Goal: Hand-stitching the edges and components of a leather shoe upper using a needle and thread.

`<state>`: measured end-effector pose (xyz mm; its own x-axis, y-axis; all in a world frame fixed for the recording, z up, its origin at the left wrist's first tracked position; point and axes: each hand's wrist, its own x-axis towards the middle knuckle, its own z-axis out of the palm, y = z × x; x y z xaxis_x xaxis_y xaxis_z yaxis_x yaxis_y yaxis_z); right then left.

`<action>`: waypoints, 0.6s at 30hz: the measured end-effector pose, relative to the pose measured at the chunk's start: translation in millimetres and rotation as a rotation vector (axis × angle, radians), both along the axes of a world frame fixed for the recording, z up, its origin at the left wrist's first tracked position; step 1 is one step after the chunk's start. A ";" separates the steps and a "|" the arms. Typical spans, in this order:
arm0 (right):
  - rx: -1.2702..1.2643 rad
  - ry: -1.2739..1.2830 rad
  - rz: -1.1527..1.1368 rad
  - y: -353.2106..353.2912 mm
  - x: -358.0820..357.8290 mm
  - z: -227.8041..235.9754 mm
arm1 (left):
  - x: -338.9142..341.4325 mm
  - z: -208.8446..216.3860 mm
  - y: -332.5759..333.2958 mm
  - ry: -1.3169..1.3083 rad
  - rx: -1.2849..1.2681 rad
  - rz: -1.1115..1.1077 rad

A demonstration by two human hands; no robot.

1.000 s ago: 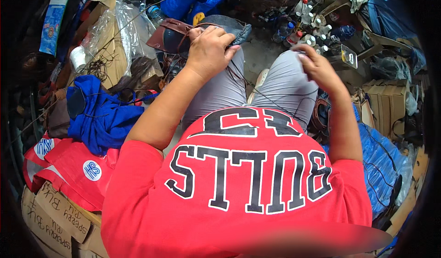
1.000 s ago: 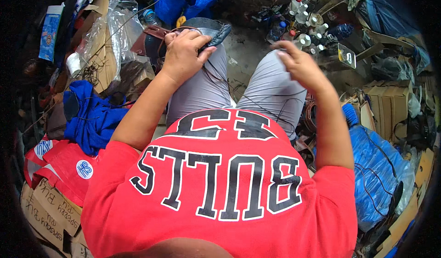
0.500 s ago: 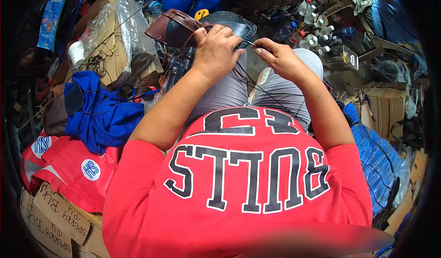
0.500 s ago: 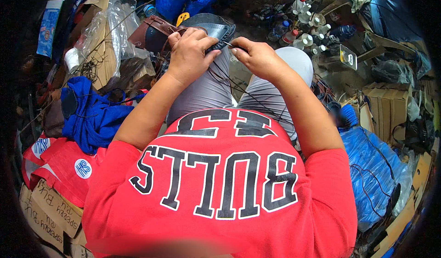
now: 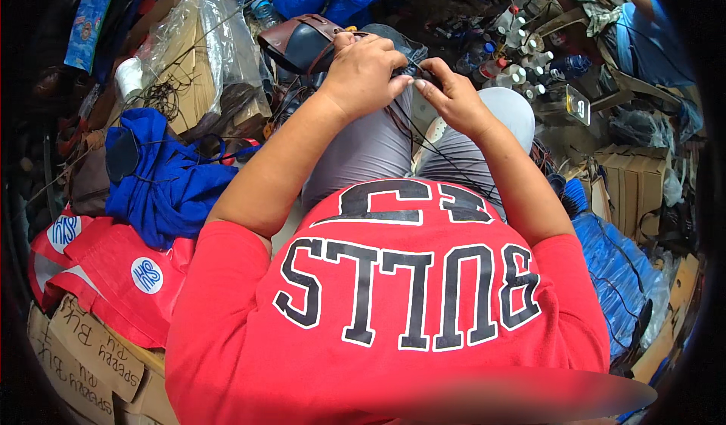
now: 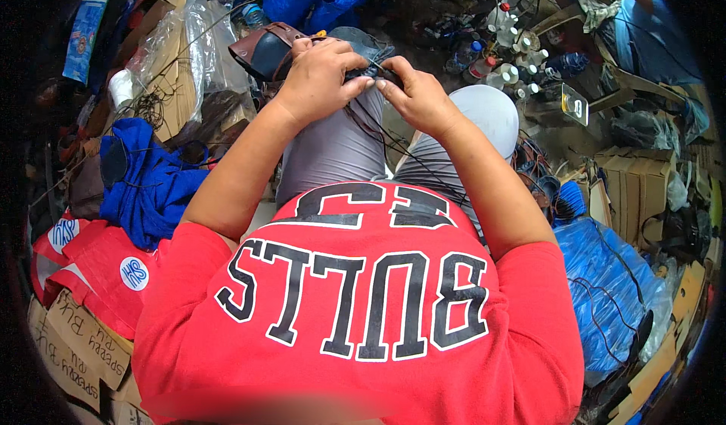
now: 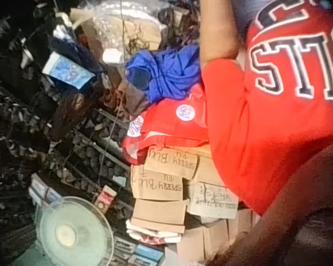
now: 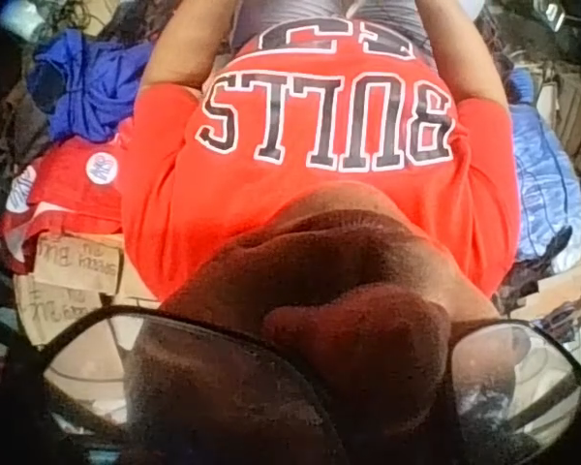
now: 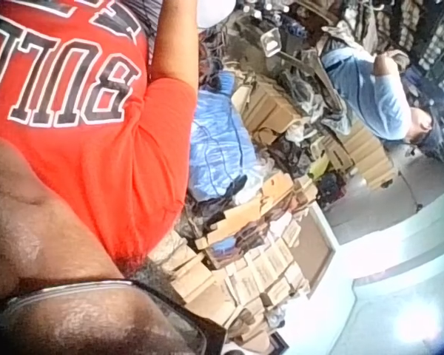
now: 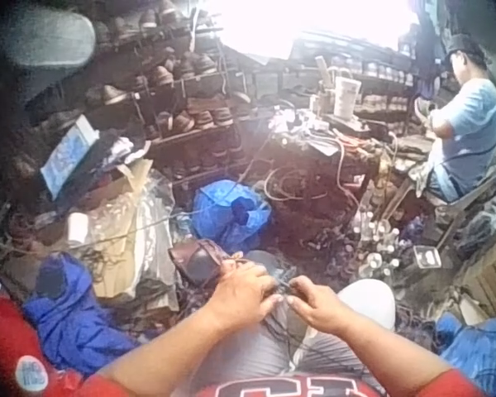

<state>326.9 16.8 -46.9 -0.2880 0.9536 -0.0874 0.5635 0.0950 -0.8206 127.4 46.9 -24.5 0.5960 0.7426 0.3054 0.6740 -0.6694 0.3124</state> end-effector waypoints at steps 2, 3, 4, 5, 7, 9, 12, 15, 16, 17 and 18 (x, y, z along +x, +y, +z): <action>0.147 -0.029 0.011 1.8 -1.9 -5.5 | 0.1 0.3 2.7 0.001 0.052 0.015; 0.208 -0.047 -0.038 3.4 -3.2 -7.6 | 1.5 0.6 3.8 -0.028 0.062 0.053; 0.268 -0.065 -0.088 5.3 -4.2 -9.2 | 3.0 1.0 4.8 -0.057 0.073 0.091; 0.317 -0.055 -0.121 6.2 -8.0 -9.6 | 3.8 2.7 5.1 -0.056 0.073 0.092; 0.338 -0.144 -0.137 11.8 -9.5 -8.3 | 6.3 6.6 5.9 0.004 0.020 0.122; 0.388 -0.279 -0.156 19.5 -8.2 -7.9 | 10.8 3.5 8.2 -0.003 0.043 0.122; 0.345 -0.336 -0.176 30.8 -5.0 -4.7 | 21.3 4.7 13.0 0.012 0.067 0.138; 0.335 -0.400 -0.170 44.3 -0.7 -0.6 | 32.4 8.8 20.2 0.046 0.072 0.162; 0.311 -0.449 -0.170 48.4 0.3 2.5 | 35.6 10.3 23.1 0.060 0.074 0.171; 0.277 -0.468 -0.163 53.6 0.7 5.2 | 38.3 11.7 26.9 0.069 0.063 0.175; 0.280 -0.469 -0.166 56.9 1.5 4.5 | 40.9 12.3 28.0 0.068 0.066 0.173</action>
